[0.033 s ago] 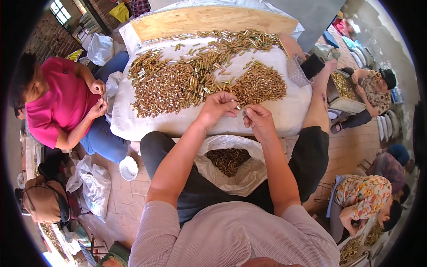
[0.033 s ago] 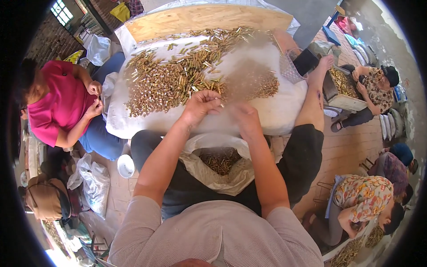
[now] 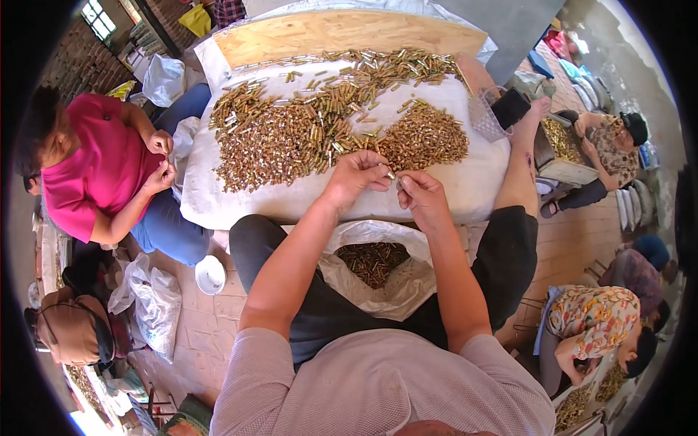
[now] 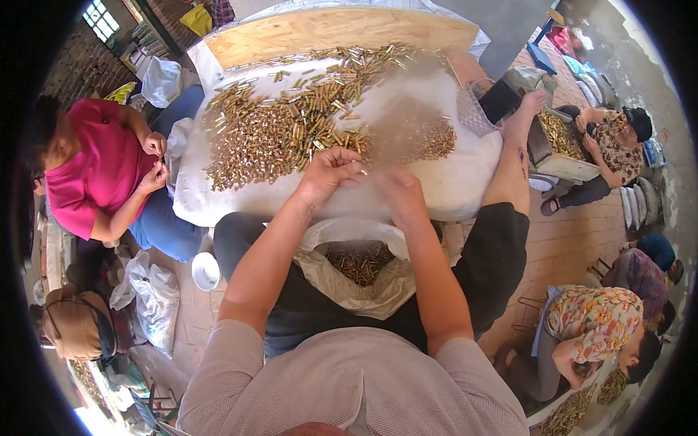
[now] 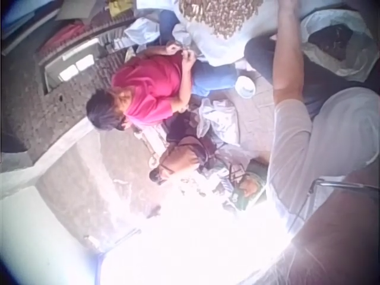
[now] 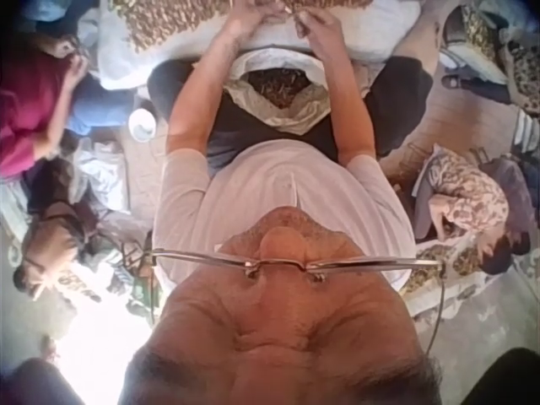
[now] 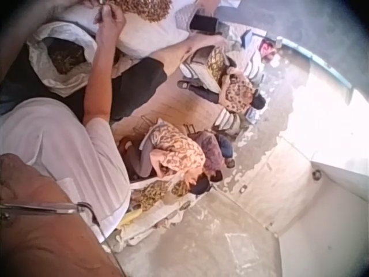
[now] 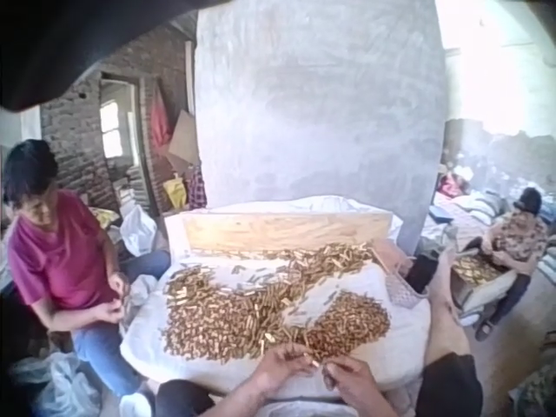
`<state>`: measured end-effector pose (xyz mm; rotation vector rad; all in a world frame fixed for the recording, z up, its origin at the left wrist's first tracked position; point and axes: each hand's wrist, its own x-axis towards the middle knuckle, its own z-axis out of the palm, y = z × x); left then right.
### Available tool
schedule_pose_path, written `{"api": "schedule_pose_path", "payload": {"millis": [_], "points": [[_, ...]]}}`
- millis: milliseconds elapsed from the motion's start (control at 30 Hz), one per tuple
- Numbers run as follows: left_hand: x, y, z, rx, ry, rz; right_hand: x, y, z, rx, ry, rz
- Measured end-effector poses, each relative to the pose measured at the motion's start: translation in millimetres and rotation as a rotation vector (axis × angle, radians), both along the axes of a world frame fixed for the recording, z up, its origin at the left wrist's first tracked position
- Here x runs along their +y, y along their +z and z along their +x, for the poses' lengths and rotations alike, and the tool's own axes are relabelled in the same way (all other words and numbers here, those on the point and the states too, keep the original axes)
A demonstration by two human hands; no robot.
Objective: The person repeatedly picks metal tubes and small components from piles on the table, inserts the small pieces into the tubes by hand, and drops them into a bag.
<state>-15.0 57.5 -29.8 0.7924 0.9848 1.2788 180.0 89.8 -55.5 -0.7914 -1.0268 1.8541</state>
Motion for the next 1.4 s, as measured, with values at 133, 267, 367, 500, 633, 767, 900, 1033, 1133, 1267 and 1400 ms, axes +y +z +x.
{"api": "schedule_pose_path", "payload": {"millis": [133, 267, 367, 500, 633, 767, 900, 1033, 1133, 1267, 1400], "points": [[0, -1, 7, -0.075, 0.008, -0.019, -3, 1, 0, 0.098, -0.007, -0.063], [-1, -1, 8, -0.102, -0.006, -0.014, -4, 2, 1, 0.132, 0.009, -0.087], [-2, -1, 10, -0.081, -0.009, -0.008, -4, 2, 1, 0.149, 0.02, -0.097], [-4, 4, 14, -0.093, -0.016, -0.052, -3, 0, 4, 0.152, 0.013, -0.109], [-5, 3, 15, -0.112, -0.018, -0.046, -3, 2, 4, 0.149, 0.011, -0.142], [-4, 4, 19, -0.077, -0.017, -0.048, -3, 0, 6, 0.167, 0.023, -0.137], [-2, -7, 20, -0.058, 0.001, -0.011, -6, 4, 2, 0.19, 0.007, -0.181], [-3, -16, 25, -0.203, -0.006, -0.031, -5, 1, 2, 0.156, -0.019, -0.185], [-5, -16, 31, -0.278, 0.007, -0.076, -3, -6, 7, 0.224, 0.006, -0.15], [-9, -12, 38, -0.364, 0.019, -0.123, -1, -9, 8, 0.263, -0.01, -0.153], [-10, -19, 40, -0.444, 0.015, -0.122, -1, -12, 7, 0.32, 0.012, -0.222]]}}
